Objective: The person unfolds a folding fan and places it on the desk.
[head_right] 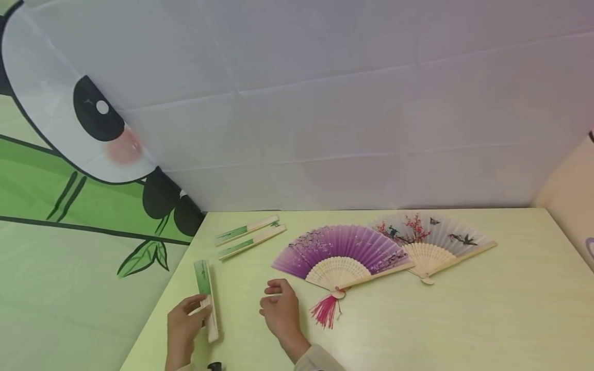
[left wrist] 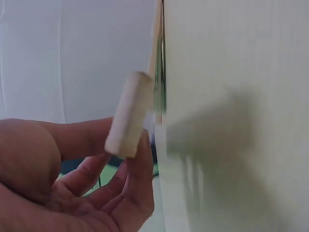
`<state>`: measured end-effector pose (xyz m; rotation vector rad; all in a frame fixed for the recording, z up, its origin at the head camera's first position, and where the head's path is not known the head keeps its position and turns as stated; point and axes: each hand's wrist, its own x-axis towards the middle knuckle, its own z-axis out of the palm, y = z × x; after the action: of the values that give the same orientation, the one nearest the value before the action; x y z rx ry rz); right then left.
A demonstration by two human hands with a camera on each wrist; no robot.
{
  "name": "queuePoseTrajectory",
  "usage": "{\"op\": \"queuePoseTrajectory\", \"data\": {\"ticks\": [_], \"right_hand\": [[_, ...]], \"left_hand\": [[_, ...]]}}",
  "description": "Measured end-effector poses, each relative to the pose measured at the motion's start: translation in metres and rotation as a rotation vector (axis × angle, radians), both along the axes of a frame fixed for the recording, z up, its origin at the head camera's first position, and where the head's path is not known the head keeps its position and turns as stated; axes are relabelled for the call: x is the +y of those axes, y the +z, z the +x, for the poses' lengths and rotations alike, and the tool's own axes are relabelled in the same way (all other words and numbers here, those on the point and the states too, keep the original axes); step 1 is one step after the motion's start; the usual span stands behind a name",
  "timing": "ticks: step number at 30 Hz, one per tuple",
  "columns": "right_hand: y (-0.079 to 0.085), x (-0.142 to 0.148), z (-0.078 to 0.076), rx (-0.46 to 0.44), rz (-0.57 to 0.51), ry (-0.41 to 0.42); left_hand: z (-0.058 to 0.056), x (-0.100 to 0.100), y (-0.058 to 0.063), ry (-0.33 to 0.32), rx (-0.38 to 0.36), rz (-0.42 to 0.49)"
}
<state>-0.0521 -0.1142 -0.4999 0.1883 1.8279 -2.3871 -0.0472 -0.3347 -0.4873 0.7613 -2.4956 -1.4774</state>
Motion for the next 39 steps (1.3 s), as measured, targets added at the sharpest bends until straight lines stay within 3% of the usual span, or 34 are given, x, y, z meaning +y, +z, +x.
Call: {"op": "queuePoseTrajectory", "data": {"ticks": [13, 22, 30, 39], "right_hand": [[-0.006, 0.006, -0.008, 0.046, 0.062, -0.021], [-0.01, 0.024, -0.02, 0.047, 0.153, -0.065], [-0.009, 0.045, -0.025, 0.037, 0.193, -0.106], [-0.005, 0.074, -0.019, -0.019, 0.162, -0.073]], "left_hand": [[-0.015, 0.082, 0.003, -0.186, 0.048, 0.262], [-0.019, 0.115, -0.002, -0.314, 0.054, 0.415], [-0.021, 0.134, -0.006, -0.376, 0.033, 0.451], [-0.025, 0.155, -0.012, -0.409, 0.012, 0.387]]}}
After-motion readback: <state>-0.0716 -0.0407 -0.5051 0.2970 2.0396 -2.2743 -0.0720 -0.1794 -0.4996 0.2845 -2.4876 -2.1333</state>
